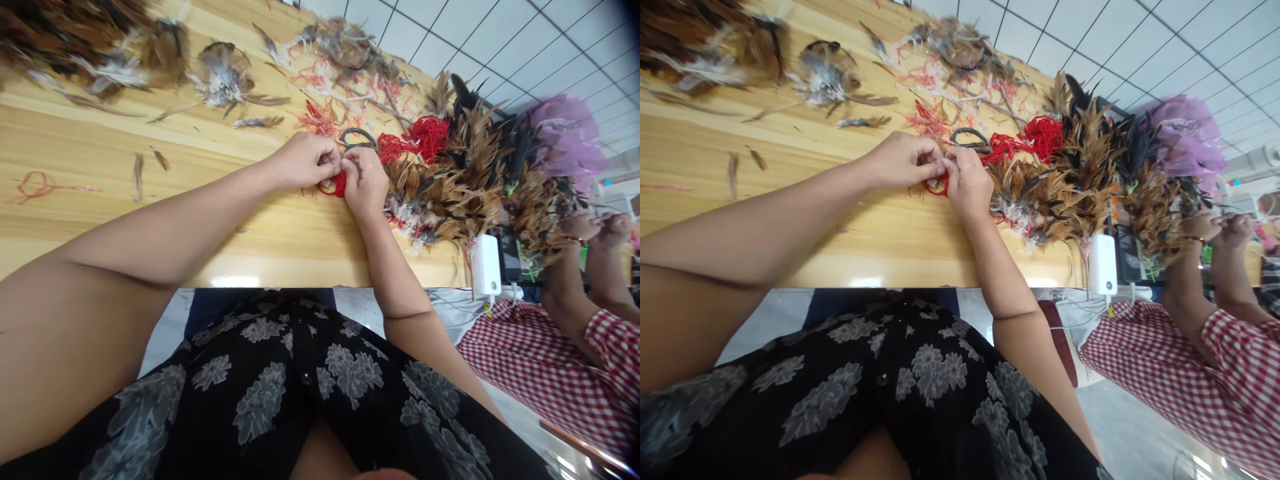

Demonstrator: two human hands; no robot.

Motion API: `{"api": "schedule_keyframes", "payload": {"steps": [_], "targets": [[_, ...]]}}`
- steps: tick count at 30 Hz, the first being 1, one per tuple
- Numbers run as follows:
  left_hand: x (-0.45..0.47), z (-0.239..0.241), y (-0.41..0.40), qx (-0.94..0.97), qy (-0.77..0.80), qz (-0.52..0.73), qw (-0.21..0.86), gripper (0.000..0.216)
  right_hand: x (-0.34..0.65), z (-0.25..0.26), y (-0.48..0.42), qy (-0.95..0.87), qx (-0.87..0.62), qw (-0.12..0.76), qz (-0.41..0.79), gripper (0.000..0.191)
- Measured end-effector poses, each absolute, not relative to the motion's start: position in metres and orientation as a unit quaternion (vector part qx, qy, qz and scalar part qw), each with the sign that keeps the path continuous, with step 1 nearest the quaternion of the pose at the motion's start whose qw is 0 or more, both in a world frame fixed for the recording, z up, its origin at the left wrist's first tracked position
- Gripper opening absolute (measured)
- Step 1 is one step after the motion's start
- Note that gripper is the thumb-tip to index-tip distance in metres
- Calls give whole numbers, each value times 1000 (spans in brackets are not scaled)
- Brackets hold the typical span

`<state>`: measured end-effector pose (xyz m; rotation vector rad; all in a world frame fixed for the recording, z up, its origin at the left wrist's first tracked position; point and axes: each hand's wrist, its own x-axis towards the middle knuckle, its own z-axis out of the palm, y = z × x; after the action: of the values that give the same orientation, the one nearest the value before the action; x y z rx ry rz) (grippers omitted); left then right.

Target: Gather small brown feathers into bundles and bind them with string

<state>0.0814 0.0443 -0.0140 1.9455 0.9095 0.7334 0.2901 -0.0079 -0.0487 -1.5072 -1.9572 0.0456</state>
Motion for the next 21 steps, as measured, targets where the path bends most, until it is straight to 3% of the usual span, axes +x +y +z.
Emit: {"api": "schedule_keyframes", "payload": {"steps": [7, 14, 21], "targets": [[74, -24, 60, 768, 325, 265, 485, 14, 307, -61, 10, -771, -529, 332, 121, 38], [67, -26, 63, 792, 284, 249, 479, 9, 308, -61, 9, -786, -534, 298, 95, 37], [78, -21, 58, 728, 294, 301, 542, 30, 301, -49, -5, -770, -586, 251, 25, 51]]}}
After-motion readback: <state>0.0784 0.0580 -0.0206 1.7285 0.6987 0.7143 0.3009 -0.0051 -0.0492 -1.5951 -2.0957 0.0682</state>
